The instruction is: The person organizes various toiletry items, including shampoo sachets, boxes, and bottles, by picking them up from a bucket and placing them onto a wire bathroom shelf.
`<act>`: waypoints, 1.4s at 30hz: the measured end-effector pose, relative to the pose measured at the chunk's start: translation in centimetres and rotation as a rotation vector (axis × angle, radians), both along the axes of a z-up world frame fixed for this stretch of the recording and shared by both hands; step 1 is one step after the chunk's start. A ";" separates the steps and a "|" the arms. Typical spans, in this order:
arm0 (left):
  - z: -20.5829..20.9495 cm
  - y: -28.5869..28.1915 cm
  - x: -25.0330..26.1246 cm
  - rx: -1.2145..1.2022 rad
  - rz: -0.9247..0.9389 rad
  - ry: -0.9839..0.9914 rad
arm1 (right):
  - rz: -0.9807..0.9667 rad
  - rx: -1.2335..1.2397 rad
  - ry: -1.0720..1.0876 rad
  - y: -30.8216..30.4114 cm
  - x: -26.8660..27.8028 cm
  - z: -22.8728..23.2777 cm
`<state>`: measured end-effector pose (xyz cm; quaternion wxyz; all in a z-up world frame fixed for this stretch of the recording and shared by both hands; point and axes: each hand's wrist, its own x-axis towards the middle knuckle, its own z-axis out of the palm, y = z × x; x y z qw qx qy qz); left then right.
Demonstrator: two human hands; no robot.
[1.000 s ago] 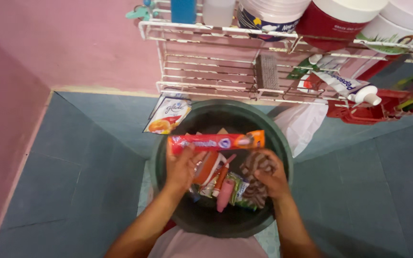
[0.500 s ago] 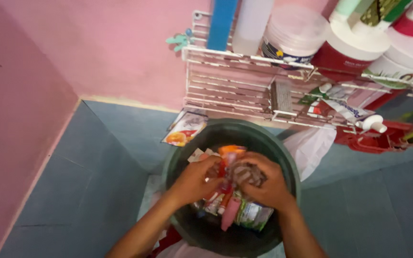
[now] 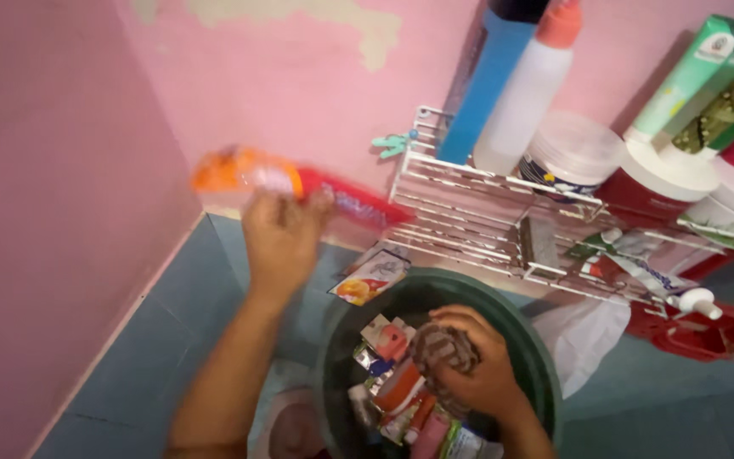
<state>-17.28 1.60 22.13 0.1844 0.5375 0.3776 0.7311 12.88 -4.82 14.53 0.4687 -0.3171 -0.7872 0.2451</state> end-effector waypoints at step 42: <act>14.5 14.7 4.5 0.075 -0.058 0.917 | -0.128 -0.083 -0.025 0.0 2.3 -1.4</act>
